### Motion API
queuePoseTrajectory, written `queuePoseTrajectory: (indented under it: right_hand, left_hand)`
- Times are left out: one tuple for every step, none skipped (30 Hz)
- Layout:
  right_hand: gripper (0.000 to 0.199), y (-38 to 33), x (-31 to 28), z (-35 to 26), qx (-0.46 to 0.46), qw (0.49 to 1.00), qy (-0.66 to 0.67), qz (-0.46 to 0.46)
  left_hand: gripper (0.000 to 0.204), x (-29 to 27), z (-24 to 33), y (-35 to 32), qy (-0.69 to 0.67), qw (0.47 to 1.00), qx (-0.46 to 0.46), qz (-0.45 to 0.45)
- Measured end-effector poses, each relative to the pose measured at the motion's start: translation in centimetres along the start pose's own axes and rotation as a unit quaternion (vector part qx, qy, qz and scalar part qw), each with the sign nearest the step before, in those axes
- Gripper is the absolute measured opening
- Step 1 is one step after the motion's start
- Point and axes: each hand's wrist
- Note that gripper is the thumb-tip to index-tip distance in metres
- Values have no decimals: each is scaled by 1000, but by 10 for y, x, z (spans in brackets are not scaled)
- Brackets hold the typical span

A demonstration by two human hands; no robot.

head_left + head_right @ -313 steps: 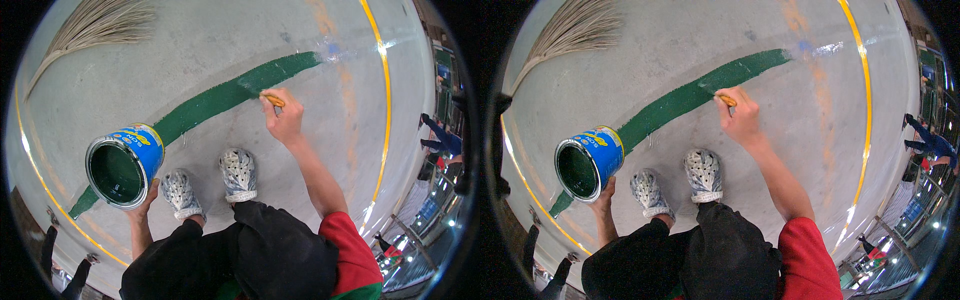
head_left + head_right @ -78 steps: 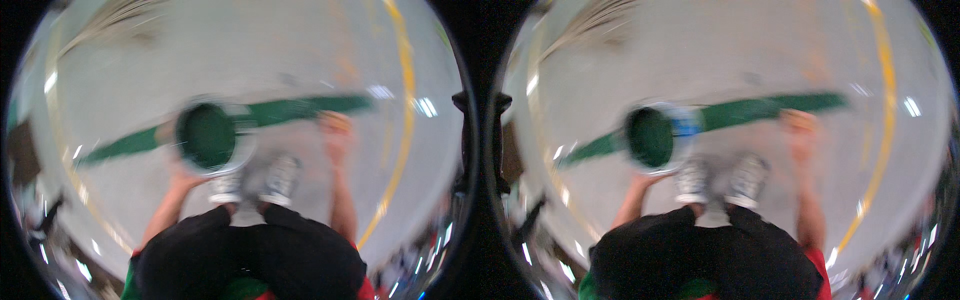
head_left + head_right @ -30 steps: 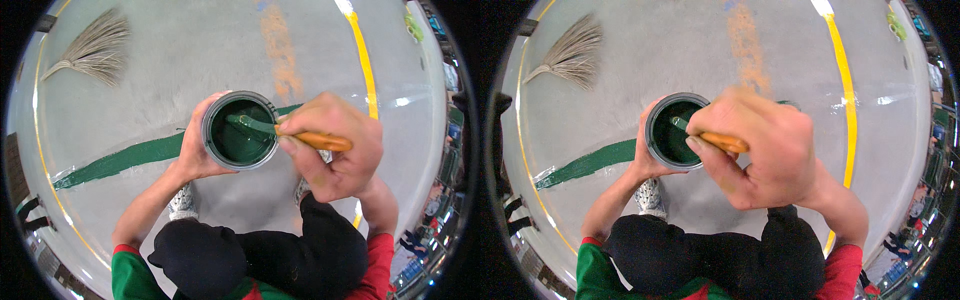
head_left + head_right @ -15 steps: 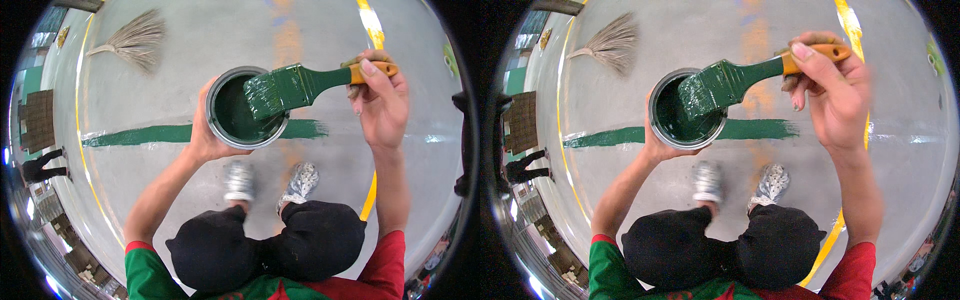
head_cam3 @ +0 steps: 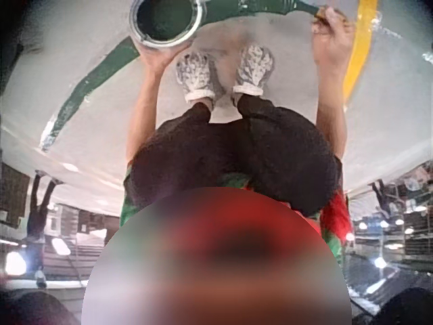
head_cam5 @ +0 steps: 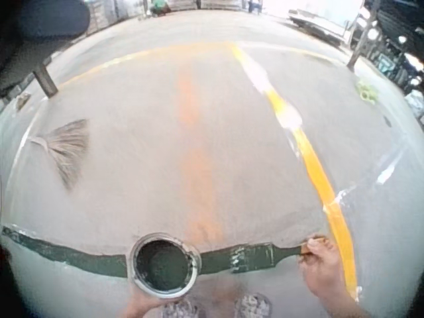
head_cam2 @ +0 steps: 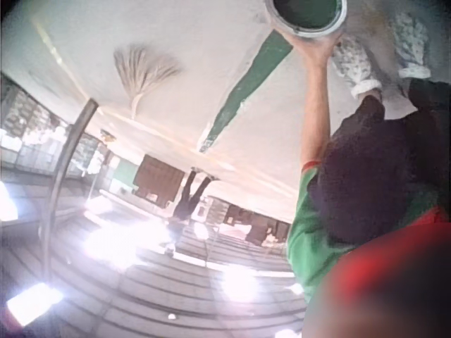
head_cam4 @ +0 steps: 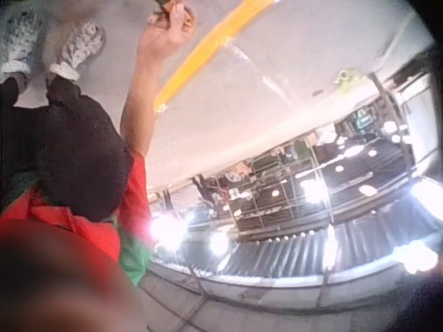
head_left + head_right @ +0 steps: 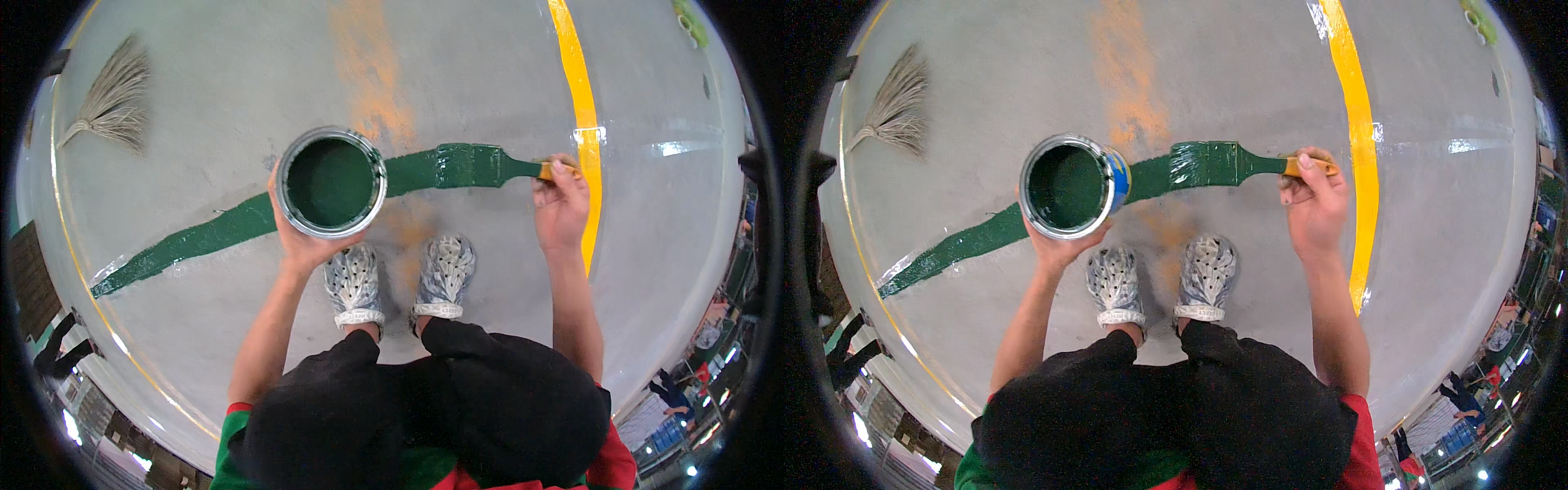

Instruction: The person paints a green line on the warehouse floor using a paintbrush and a can of green paint. They dip the brush into the paint can and apply the paint in long strokes along the floor, creating a straight line.

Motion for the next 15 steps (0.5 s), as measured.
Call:
queuePoseTrajectory:
  right_hand:
    - [14,1,-11,16,-1,1000,-9,10]
    - [14,5,-18,33,-15,999,-47,7]
    - [15,7,-23,51,-24,996,-88,10]
    - [15,7,-25,62,-31,990,-132,36]
    - [14,6,-28,71,-57,982,-180,14]
    - [14,5,-29,74,-83,969,-231,16]
    - [14,4,-30,72,-100,954,-281,-8]
    - [13,3,-32,66,-133,931,-339,29]
    - [11,3,-35,53,-160,903,-396,41]
    - [10,5,-38,39,-176,870,-456,63]
    - [9,7,-42,25,-261,804,-530,58]
    - [9,10,-44,14,-330,724,-602,60]
    - [8,11,-45,8,-388,637,-661,82]
    - [9,12,-43,7,-377,634,-674,47]
    - [11,12,-38,12,-361,633,-683,35]
  left_hand:
    - [134,-2,-3,-3,8,1000,-14,3]
    - [134,-6,-7,-6,17,999,-29,5]
    - [136,-10,-10,-9,-12,999,-48,5]
    - [136,-16,-13,-13,44,997,-57,-3]
    - [137,-21,-15,-18,43,997,-65,-9]
    - [136,-27,-17,-23,50,996,-72,-9]
    - [136,-32,-18,-28,57,995,-78,-10]
    - [135,-36,-18,-33,64,994,-85,-11]
    - [135,-40,-17,-37,69,994,-88,-14]
    - [130,-42,-15,-40,102,991,-82,-18]
    - [125,-44,-11,-43,134,988,-76,-21]
    - [120,-45,-8,-45,167,983,-69,-24]
    - [116,-45,-3,-46,178,981,-72,-30]
    - [109,-44,1,-47,160,984,-81,-24]
    - [103,-44,5,-46,141,986,-90,-19]
Point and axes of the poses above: each hand's wrist, its own y-axis towards the middle knuckle, its own x-axis out of the palm, z = x × y, and after that the axes turned 2 degrees about -x, right-handed
